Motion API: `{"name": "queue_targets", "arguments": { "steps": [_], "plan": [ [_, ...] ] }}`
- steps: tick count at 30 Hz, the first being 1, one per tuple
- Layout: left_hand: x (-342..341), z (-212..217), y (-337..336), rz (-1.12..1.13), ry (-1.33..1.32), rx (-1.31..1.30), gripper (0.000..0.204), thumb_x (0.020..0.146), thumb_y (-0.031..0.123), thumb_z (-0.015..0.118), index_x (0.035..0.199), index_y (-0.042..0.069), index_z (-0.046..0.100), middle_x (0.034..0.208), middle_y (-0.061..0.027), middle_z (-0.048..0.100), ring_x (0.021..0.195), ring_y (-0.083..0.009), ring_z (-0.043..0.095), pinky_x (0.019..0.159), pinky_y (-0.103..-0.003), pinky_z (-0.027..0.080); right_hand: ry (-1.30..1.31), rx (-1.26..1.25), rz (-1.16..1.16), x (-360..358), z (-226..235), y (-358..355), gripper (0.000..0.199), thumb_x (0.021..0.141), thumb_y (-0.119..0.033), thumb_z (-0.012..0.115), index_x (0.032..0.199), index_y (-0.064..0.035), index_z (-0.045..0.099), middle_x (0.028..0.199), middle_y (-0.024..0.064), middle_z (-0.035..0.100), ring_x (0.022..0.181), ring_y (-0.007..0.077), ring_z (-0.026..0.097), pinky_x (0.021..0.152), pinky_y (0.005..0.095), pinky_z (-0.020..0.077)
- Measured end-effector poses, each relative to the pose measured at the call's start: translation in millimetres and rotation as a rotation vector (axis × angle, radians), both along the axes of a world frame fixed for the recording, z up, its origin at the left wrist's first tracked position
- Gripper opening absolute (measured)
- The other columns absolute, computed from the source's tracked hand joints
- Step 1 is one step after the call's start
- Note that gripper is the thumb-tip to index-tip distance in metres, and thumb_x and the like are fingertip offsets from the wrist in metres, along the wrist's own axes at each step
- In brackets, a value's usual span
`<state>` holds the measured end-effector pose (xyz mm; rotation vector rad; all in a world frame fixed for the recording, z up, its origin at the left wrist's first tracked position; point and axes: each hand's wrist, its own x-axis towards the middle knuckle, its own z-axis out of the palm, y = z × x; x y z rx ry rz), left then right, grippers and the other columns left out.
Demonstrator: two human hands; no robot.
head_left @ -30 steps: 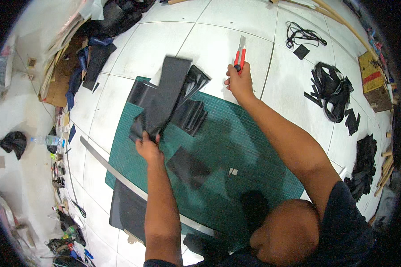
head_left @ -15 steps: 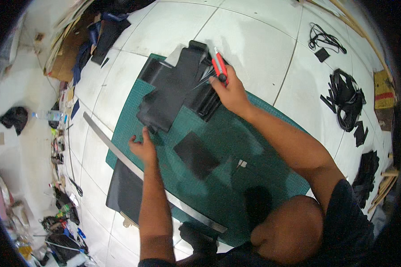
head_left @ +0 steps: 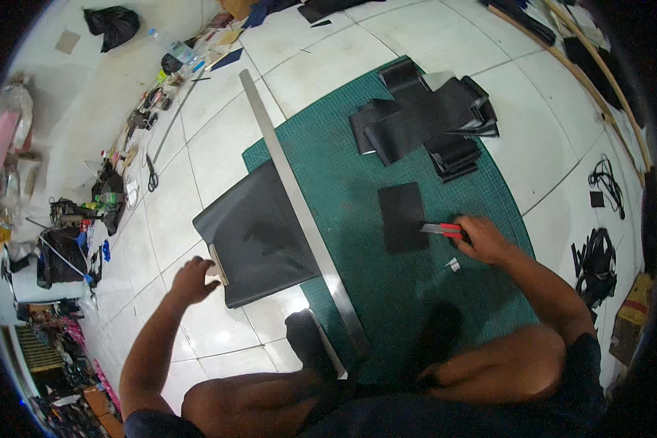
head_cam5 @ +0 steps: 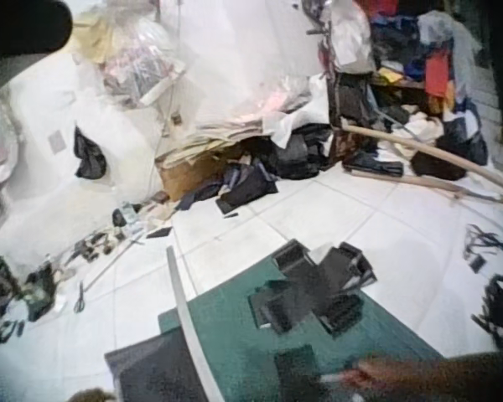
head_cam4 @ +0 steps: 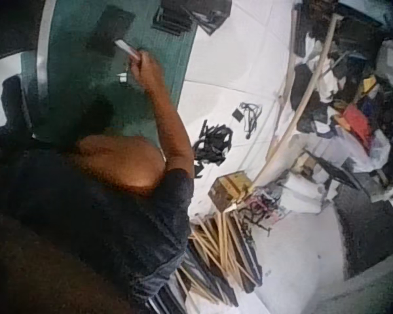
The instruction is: The person uses a metal ruler and a utility knife to cut strips of black fabric on a green cutting mat, then stacks and organizes the cut pieces.
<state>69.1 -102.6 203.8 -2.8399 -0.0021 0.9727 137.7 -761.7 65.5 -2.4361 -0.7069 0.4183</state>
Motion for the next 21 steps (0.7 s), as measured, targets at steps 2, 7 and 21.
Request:
{"name": "queue_targets", "arguments": {
  "steps": [2, 7, 21],
  "plan": [
    [-22.9, -17.1, 9.6, 0.140, -0.060, -0.077, 0.054, 0.082, 0.036, 0.077, 0.127, 0.010, 0.060, 0.124, -0.0180, 0.059, 0.117, -0.0382, 0.057, 0.097, -0.048, 0.050, 0.038, 0.045, -0.098, -6.6, 14.5, 2.2, 0.031, 0.088, -0.021, 0.071, 0.110, -0.0049, 0.056, 0.092, 0.0190, 0.064, 0.083, 0.0395, 0.065, 0.071, 0.0497, 0.0493],
    [-32.2, -90.4, 57.6, 0.436, -0.285, -0.255, 0.060, 0.083, 0.034, 0.078, 0.129, 0.002, 0.057, 0.123, -0.0265, 0.060, 0.113, -0.0406, 0.060, 0.095, -0.046, 0.051, 0.208, -0.088, -0.161, 8.1, 105.0, 35.3, 0.031, 0.093, -0.026, 0.067, 0.109, -0.0036, 0.053, 0.096, 0.0216, 0.065, 0.087, 0.0402, 0.066, 0.073, 0.0496, 0.0505],
    [-55.4, -196.3, 132.4, 1.134, -0.471, -0.773, 0.043, 0.099, 0.025, 0.060, 0.132, -0.002, 0.052, 0.097, -0.0112, 0.068, 0.081, -0.0229, 0.068, 0.069, -0.033, 0.054, 0.298, -0.112, -0.308, -76.6, 15.8, 284.1, 0.058, 0.085, -0.043, 0.075, 0.115, 0.0005, 0.049, 0.110, 0.0203, 0.057, 0.103, 0.0366, 0.062, 0.084, 0.0475, 0.0516]
  ]
}}
